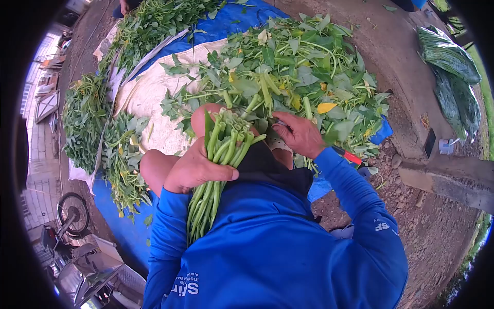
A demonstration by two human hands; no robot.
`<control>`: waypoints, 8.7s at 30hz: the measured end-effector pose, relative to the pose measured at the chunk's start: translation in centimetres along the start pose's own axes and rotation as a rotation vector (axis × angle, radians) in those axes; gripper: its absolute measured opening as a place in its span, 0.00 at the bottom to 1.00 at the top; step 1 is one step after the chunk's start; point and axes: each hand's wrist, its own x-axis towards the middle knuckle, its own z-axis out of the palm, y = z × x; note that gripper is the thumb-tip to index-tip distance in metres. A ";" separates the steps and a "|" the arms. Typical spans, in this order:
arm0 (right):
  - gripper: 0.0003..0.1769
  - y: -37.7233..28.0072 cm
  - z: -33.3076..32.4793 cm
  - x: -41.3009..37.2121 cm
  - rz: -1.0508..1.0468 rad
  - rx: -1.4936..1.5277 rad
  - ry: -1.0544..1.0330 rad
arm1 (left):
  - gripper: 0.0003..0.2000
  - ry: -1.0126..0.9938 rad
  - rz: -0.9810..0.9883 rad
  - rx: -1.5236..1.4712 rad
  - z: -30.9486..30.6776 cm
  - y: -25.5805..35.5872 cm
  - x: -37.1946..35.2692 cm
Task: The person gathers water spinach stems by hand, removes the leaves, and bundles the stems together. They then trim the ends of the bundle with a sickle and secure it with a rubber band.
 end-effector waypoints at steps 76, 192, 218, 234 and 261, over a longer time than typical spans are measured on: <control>0.12 -18.5 -2.9 11.3 -0.534 -0.011 -0.046 | 0.17 0.347 0.057 0.068 -1.6 -4.0 -5.2; 0.36 -16.4 2.8 3.4 0.004 0.792 -0.151 | 0.26 0.275 -0.095 -0.166 -1.7 -4.3 -4.8; 0.16 45.4 -36.4 -13.9 1.189 -0.691 1.061 | 0.24 0.522 -0.457 -0.274 -10.8 -7.3 -8.3; 0.14 26.5 -36.4 -8.0 0.481 -0.014 1.419 | 0.23 -0.087 0.048 0.132 -3.7 -7.6 0.2; 0.38 -10.0 3.6 -0.4 0.011 1.274 -0.543 | 0.25 0.013 -0.233 -0.069 0.5 -5.1 -3.7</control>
